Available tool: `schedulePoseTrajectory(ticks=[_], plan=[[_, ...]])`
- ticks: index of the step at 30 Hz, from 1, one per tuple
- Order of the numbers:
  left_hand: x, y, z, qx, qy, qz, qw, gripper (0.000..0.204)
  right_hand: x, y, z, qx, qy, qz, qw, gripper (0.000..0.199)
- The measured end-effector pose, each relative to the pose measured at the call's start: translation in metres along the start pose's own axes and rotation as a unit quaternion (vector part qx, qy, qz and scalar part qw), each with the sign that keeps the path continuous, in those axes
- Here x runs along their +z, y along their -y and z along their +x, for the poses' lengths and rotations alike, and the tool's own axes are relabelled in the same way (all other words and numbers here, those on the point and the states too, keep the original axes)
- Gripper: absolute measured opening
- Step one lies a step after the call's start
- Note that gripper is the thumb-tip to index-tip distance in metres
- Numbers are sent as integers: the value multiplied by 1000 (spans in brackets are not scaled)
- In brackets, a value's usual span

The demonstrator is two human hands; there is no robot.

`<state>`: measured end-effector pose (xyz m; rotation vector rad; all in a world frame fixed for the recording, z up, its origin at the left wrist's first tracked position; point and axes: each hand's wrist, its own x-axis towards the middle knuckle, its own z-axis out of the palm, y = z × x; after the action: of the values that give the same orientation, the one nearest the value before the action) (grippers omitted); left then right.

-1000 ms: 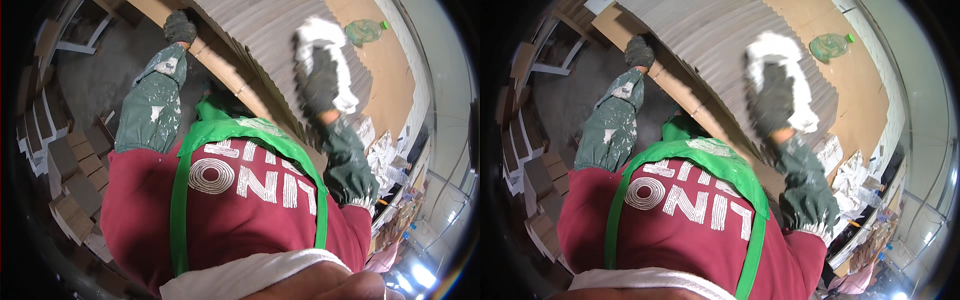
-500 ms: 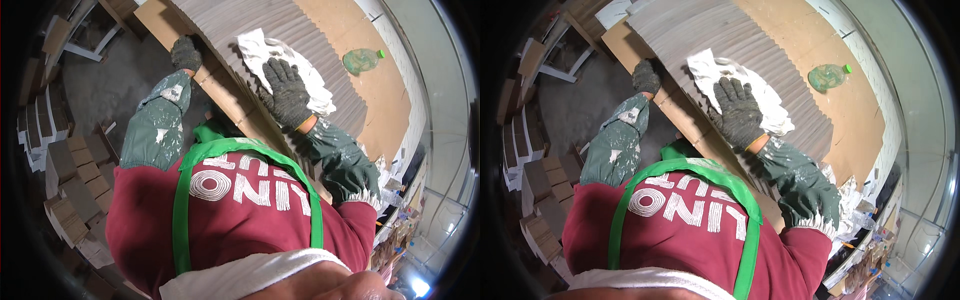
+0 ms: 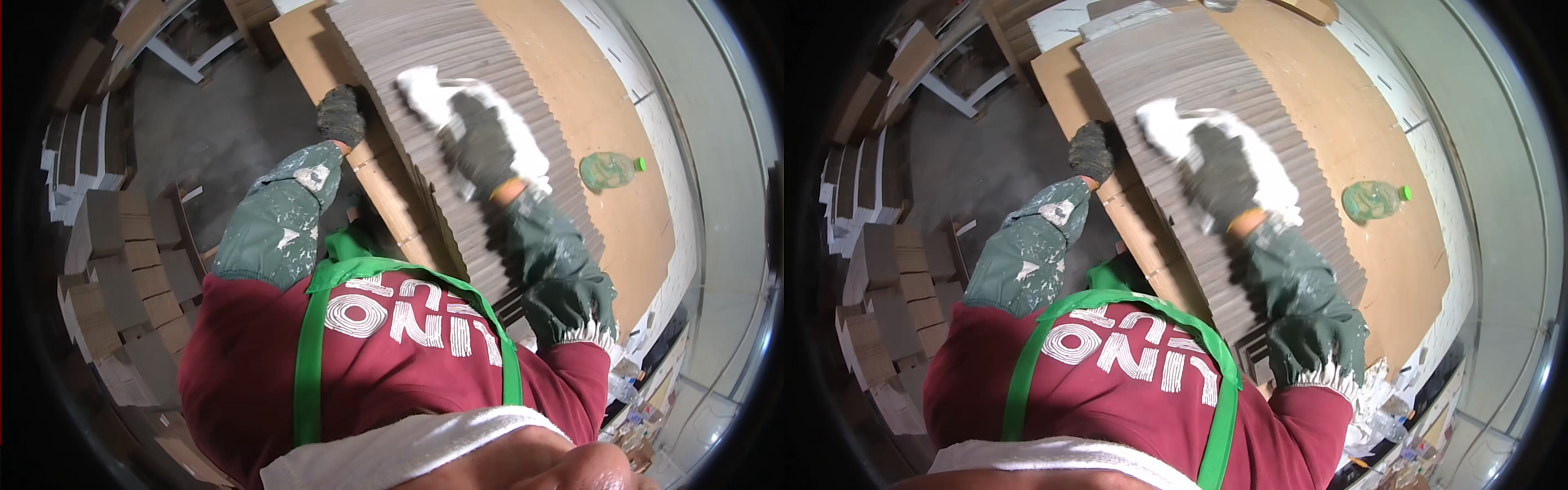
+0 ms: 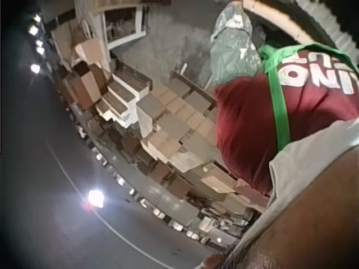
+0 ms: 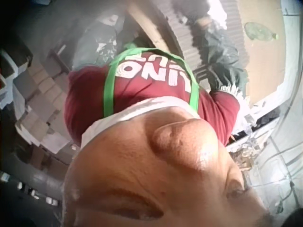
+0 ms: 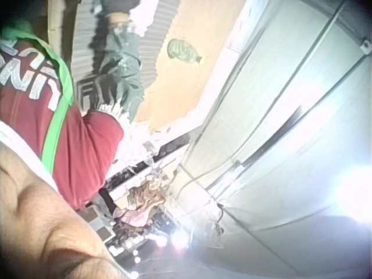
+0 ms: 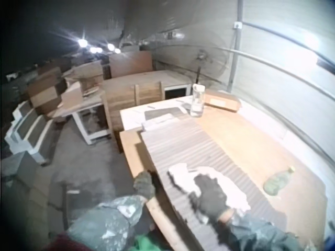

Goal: Wiping and cleaning wood or composite slats on a workbench.

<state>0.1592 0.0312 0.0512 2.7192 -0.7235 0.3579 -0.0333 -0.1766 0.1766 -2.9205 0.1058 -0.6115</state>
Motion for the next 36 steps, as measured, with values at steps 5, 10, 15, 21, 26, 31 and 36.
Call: schedulePoseTrajectory(ticks=[5,10,15,21,26,31,36], plan=[[10,4,-1,75,-128,30,988,43,20,-106,46,73,-3,-114,991,47],[-49,-28,1,14,-13,0,1000,29,0,45,38,-69,34,31,997,52],[-2,4,-15,41,-145,11,988,34,17,-25,115,164,33,200,966,35],[1,-8,-17,24,-58,-19,998,40,36,-2,124,109,84,68,988,44],[-3,-14,-18,61,-16,-32,997,46,61,-12,132,-50,-37,52,997,36],[-9,-17,-23,68,46,-3,997,53,39,-125,190,123,163,-220,954,37],[-32,-28,-17,49,130,-13,990,49,47,0,166,18,38,15,999,38]])
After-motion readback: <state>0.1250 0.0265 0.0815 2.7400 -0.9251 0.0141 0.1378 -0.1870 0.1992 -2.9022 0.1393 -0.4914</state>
